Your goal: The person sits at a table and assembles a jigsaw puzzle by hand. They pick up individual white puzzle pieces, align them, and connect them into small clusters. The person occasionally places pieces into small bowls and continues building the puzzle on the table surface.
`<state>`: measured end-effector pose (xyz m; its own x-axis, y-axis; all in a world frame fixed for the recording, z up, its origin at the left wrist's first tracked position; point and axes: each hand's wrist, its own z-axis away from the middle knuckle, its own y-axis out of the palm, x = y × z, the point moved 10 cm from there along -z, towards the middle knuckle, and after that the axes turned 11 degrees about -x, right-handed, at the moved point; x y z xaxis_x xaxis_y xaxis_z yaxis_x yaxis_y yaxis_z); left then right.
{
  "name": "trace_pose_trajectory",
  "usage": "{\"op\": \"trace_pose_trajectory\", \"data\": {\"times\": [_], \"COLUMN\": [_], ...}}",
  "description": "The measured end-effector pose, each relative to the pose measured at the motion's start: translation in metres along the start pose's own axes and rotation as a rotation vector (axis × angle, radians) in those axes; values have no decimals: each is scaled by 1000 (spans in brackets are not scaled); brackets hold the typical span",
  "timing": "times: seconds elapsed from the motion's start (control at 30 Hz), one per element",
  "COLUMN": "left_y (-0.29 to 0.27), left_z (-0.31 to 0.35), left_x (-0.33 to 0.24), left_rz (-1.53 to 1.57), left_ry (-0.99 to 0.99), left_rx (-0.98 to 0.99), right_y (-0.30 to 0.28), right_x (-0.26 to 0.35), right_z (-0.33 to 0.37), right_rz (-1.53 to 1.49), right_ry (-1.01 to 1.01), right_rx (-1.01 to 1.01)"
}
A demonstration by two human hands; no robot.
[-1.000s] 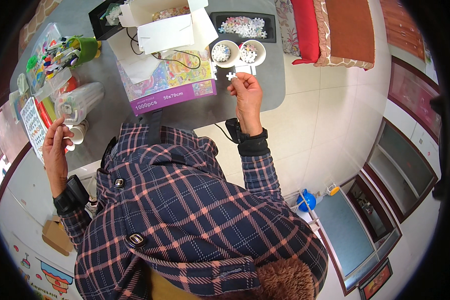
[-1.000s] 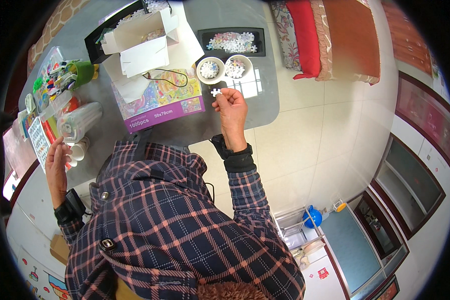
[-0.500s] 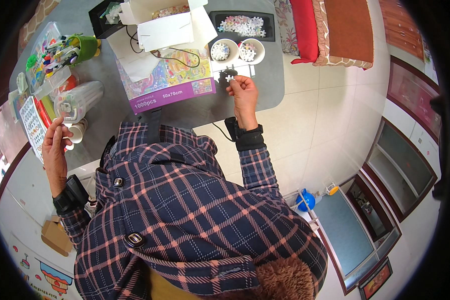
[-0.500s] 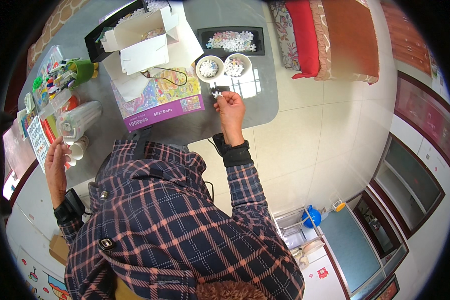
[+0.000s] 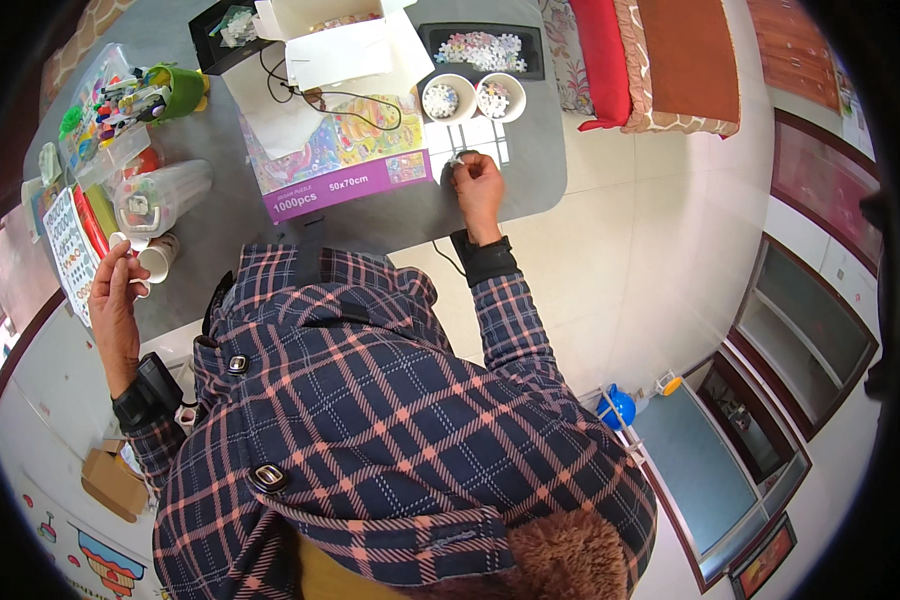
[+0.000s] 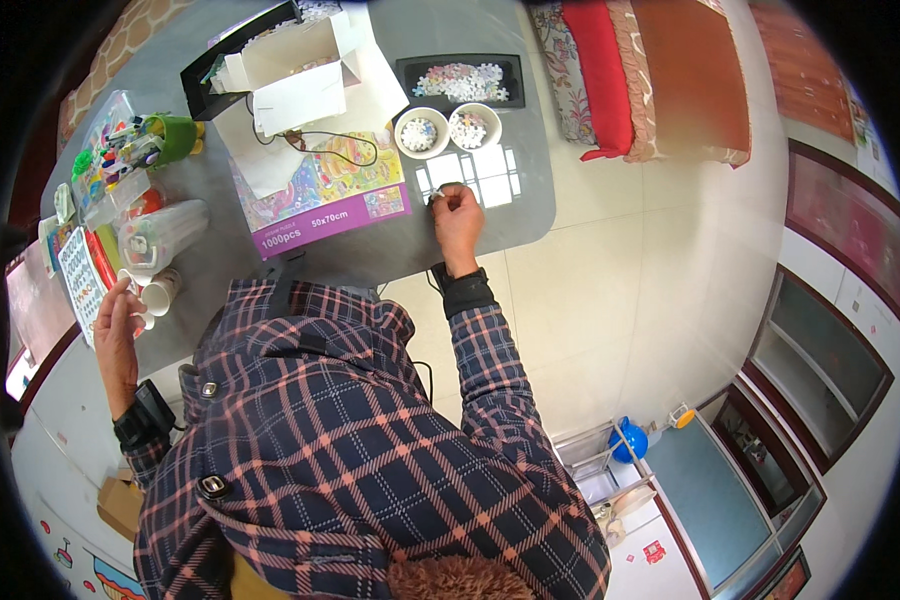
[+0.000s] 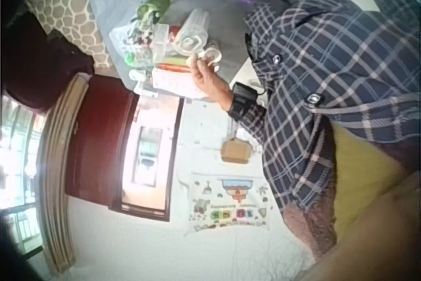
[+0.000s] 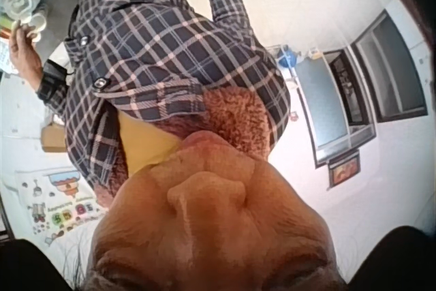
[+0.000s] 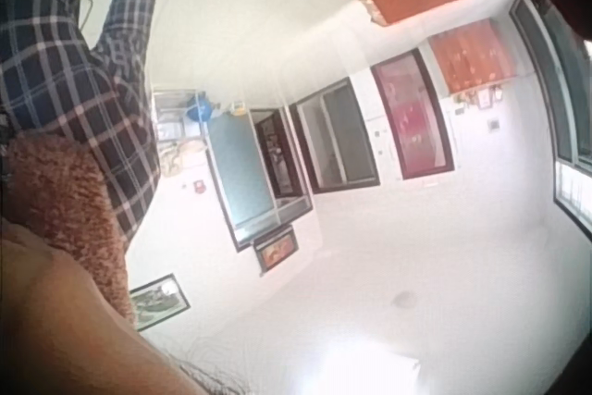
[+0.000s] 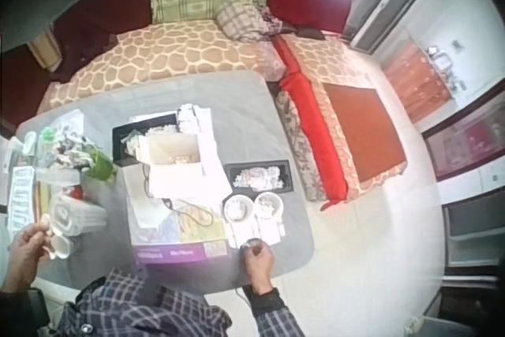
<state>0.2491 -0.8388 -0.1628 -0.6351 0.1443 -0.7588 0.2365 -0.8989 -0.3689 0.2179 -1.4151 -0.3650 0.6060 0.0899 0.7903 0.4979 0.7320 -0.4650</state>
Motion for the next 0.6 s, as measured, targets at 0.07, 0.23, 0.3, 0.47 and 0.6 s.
{"op": "trace_pose_trajectory", "data": {"times": [0.07,0.23,0.3,0.47,0.6], "left_y": [-5,-14,-22,-38,-55], "left_z": [4,16,24,29,23], "left_x": [5,12,17,35,62], "left_rz": [5,56,73,173,202], "left_ry": [-10,9,20,66,19], "left_rx": [-32,-29,-26,-1,-27], "right_y": [-3,-12,-16,-34,-54], "right_x": [1,20,25,18,-1], "right_z": [-1,1,4,11,34], "right_rz": [89,246,277,57,20], "right_ry": [-79,-276,-311,-191,-76], "right_rx": [-23,-76,-88,-98,-109]}}
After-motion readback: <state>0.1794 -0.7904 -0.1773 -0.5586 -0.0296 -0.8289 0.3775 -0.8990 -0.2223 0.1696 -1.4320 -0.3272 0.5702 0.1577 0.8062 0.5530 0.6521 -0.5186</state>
